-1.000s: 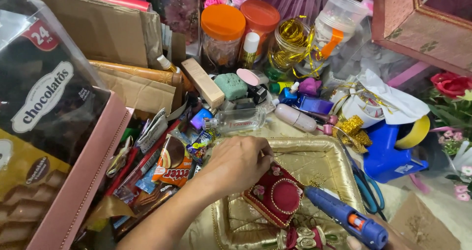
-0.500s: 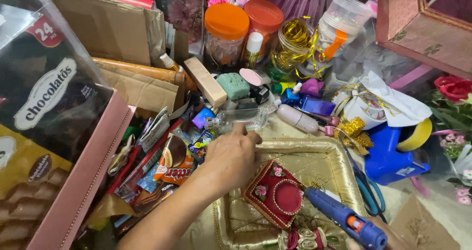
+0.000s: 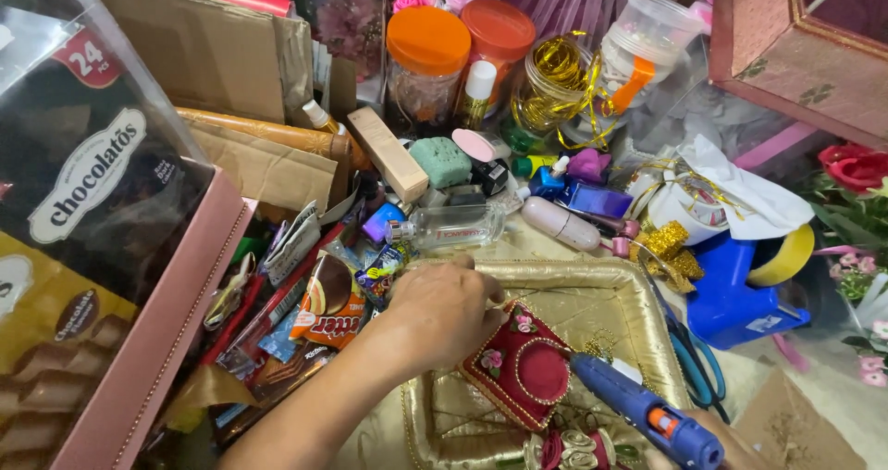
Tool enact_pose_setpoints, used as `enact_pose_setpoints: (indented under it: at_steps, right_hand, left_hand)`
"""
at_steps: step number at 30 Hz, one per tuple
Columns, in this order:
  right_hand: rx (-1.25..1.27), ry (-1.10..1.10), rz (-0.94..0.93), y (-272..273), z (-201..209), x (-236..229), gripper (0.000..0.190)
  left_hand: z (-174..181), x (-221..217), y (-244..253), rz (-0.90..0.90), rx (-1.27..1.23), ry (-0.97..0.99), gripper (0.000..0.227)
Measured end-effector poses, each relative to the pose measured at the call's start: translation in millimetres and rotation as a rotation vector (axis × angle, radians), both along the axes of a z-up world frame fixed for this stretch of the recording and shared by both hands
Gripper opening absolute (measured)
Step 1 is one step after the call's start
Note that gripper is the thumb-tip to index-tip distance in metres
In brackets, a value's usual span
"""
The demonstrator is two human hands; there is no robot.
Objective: Assembling and decorating a gift tray or snack hamper using a hot glue gun and various decorative items.
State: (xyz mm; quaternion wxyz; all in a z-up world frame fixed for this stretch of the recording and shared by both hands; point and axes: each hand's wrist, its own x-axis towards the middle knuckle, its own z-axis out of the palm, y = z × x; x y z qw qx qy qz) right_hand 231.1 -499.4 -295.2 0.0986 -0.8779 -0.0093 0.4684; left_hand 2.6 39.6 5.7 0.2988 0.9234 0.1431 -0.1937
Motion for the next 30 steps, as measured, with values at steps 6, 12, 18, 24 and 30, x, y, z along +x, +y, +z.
enact_pose_setpoints:
  at_steps: [6,12,18,24,30]
  right_hand:
    - [-0.009,-0.089,0.104,116,130,-33,0.016]
    - [0.086,-0.114,0.115,166,199,-72,0.025]
    - [-0.053,-0.309,0.106,158,204,-81,0.053]
    - [0.465,0.416,-0.376,174,208,-77,0.033]
    - [0.197,-0.039,-0.281,213,256,-112,0.017]
  left_hand:
    - [0,1,1,-0.019,0.003,0.022,0.038]
    - [9,-1,0,-0.078,0.007,0.051,0.036]
    - [8,-2,0,-0.063,-0.003,0.045,0.036]
    - [2,-1,0,-0.086,0.019,0.017,0.036]
    - [-3,-1,0,-0.091,0.030,-0.003,0.036]
